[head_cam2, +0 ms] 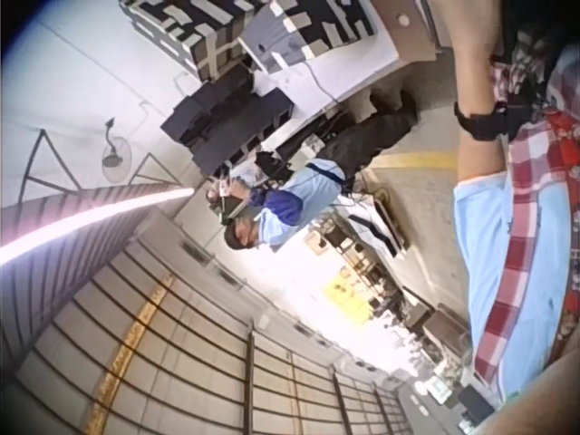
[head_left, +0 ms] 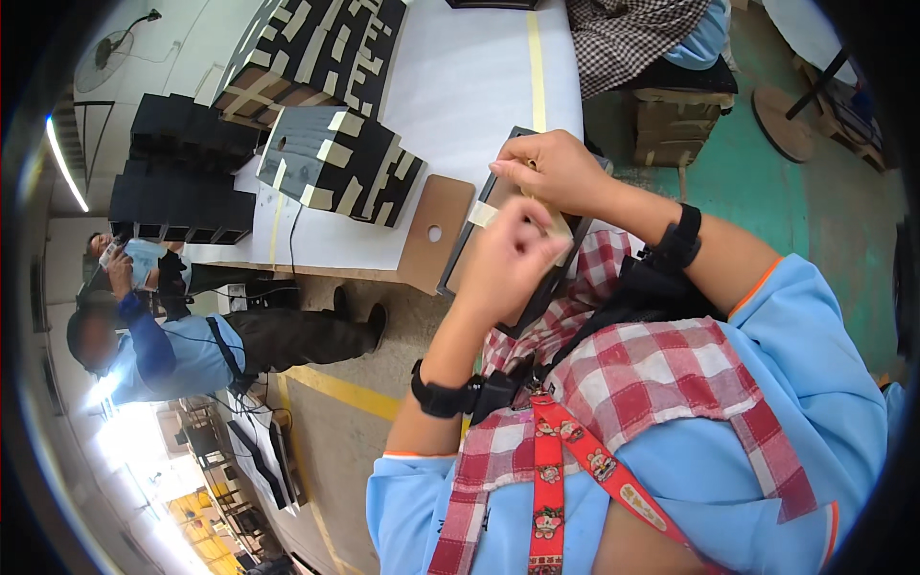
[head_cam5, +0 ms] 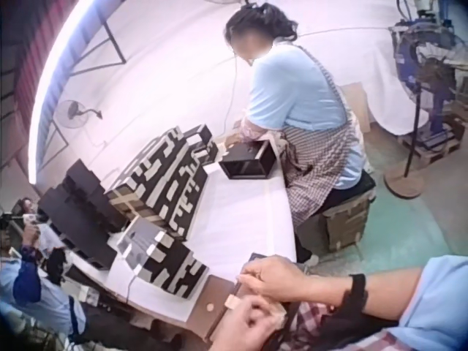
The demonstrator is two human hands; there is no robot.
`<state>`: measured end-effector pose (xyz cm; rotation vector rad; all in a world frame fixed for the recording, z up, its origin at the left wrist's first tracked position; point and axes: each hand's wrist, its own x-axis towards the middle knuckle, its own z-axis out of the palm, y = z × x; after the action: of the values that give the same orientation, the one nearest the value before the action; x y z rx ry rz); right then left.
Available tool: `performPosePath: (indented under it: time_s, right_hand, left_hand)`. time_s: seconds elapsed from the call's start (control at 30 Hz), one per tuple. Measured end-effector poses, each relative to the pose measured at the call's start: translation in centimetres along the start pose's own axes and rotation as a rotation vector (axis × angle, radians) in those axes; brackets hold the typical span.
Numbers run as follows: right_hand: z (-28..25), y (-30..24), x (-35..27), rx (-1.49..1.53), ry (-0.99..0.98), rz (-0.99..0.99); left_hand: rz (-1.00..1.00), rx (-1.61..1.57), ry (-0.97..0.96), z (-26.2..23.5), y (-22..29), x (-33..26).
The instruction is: The person assembles a small cardboard box by folding its flaps and securing them with strips of yellow tape. They manipulate the box in their hands, applying tape to the edges and corners to hold the structure together.
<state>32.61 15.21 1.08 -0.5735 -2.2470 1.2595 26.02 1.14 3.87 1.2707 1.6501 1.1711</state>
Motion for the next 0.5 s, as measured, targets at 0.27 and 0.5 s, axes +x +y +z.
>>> performPosePath:
  time_s: [0.27, 0.5]
  right_hand:
    - [-0.4, -0.2, -0.1, 0.25, -0.008, 0.038]
    - [0.2, -3.3, -2.3, 0.238, -0.337, -0.275]
  left_hand:
    - [0.286, 0.237, -0.365, 1.8, 5.0, -3.1]
    - [-0.021, 0.092, 0.155, -5.2, 2.7, -2.2]
